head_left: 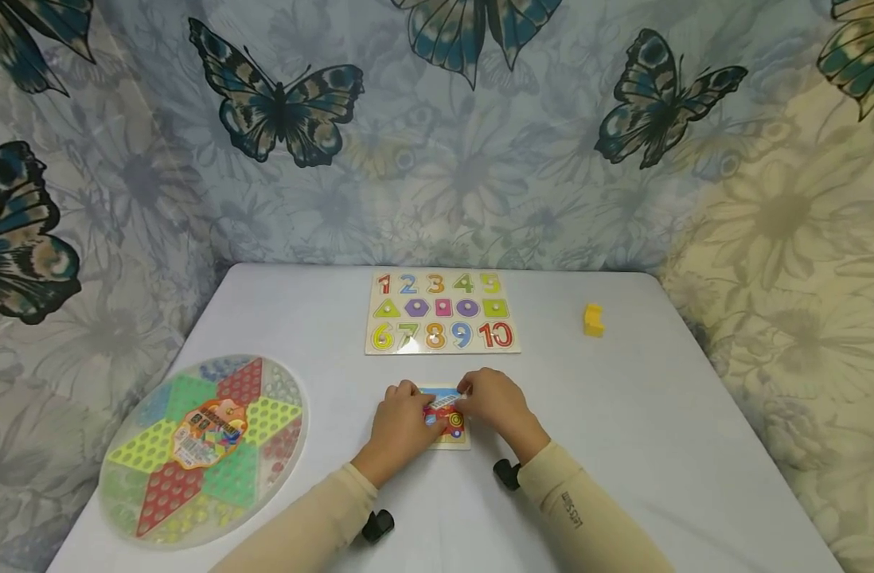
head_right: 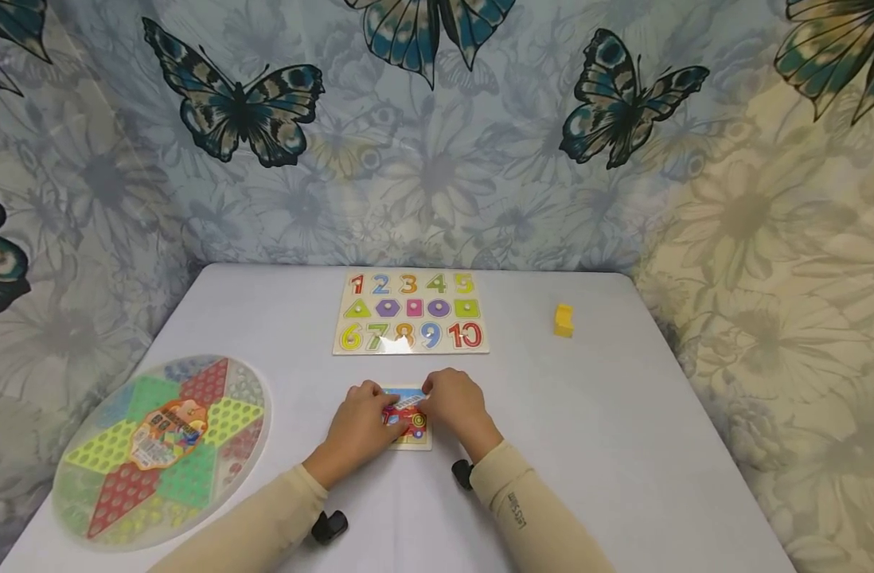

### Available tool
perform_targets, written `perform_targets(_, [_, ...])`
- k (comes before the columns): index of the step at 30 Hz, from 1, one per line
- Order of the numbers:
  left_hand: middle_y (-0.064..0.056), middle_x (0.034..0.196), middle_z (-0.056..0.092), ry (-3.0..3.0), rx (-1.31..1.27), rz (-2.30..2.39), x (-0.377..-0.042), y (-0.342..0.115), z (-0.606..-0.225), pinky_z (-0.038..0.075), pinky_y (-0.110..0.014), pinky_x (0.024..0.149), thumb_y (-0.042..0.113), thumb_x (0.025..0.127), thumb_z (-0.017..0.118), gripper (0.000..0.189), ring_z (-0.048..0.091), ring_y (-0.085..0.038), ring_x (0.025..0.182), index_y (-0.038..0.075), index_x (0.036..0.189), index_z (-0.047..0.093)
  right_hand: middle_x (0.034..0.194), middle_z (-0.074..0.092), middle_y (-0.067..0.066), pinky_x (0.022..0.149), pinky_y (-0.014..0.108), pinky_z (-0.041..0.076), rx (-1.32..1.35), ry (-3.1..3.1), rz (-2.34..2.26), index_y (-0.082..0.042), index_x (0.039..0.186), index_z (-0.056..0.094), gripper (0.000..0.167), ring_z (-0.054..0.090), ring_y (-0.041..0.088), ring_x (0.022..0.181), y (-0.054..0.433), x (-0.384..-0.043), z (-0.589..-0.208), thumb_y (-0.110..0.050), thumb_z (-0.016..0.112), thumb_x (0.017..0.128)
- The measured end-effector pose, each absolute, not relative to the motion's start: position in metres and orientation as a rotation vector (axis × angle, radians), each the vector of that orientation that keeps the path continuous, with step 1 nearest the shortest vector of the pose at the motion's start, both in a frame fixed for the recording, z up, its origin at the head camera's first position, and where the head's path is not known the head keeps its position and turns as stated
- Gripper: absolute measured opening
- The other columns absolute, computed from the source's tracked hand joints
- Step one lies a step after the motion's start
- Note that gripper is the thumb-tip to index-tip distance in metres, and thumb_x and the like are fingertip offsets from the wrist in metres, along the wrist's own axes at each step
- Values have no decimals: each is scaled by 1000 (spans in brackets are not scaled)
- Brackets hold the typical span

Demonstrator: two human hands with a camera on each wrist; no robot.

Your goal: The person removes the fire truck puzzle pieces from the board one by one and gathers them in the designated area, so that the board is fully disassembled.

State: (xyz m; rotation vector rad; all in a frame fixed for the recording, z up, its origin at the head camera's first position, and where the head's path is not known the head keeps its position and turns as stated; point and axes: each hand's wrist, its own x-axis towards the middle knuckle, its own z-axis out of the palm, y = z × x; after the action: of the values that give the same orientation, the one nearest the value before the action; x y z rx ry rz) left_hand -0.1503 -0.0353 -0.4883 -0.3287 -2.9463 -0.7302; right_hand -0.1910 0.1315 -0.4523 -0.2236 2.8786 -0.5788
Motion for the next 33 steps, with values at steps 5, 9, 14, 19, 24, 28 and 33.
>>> perform_targets(5, [-4,86,47,-2958,-262,-670,-152,-29,-488,37,-33,64,47,78,79,47,42,-21,79,9,105,75,75,59,-3,61,33,45,-240,2917,-527,-13,91,76,17,52,17,70,131,-192,-453,-24,79,78])
perform_targets(9, [-5,83,47,-2965,-227,-578,-153,-24,-488,38,-35,62,53,76,78,47,43,-23,79,10,94,73,72,59,-4,62,33,45,-266,2922,-512,-14,88,77,14,52,17,69,131,-195,-453,-23,79,78])
perform_targets(14, [-6,81,45,-2967,-232,-484,-154,-20,-486,37,-36,59,53,76,78,45,43,-24,77,11,86,66,73,61,-4,64,34,46,-302,2925,-517,-14,83,75,11,53,16,70,132,-200,-454,-21,80,77])
perform_targets(19, [-6,83,44,-2977,-222,-481,-154,-19,-485,37,-36,60,54,77,77,45,43,-24,78,11,86,65,77,64,-3,72,39,46,-321,2959,-474,-14,80,74,11,54,19,75,131,-202,-455,-21,82,76])
perform_targets(24, [-5,82,43,-2973,-233,-467,-156,-19,-488,36,-35,59,55,77,76,46,41,-23,77,11,86,65,80,68,0,79,49,42,-376,3018,-332,-15,82,77,10,55,25,79,126,-201,-456,-22,81,76])
perform_targets(28, [-5,82,43,-2969,-252,-473,-156,-21,-489,36,-35,58,55,77,76,45,41,-23,77,11,87,66,79,68,0,82,51,39,-382,2989,-392,-12,82,77,11,55,24,80,126,-202,-458,-21,81,77])
perform_targets(33, [-6,84,45,-2988,-265,-465,-156,-21,-486,38,-35,60,55,77,76,47,42,-23,81,11,90,66,74,61,-4,82,46,39,-325,2892,-573,-12,82,71,17,52,19,76,133,-207,-462,-22,84,75])
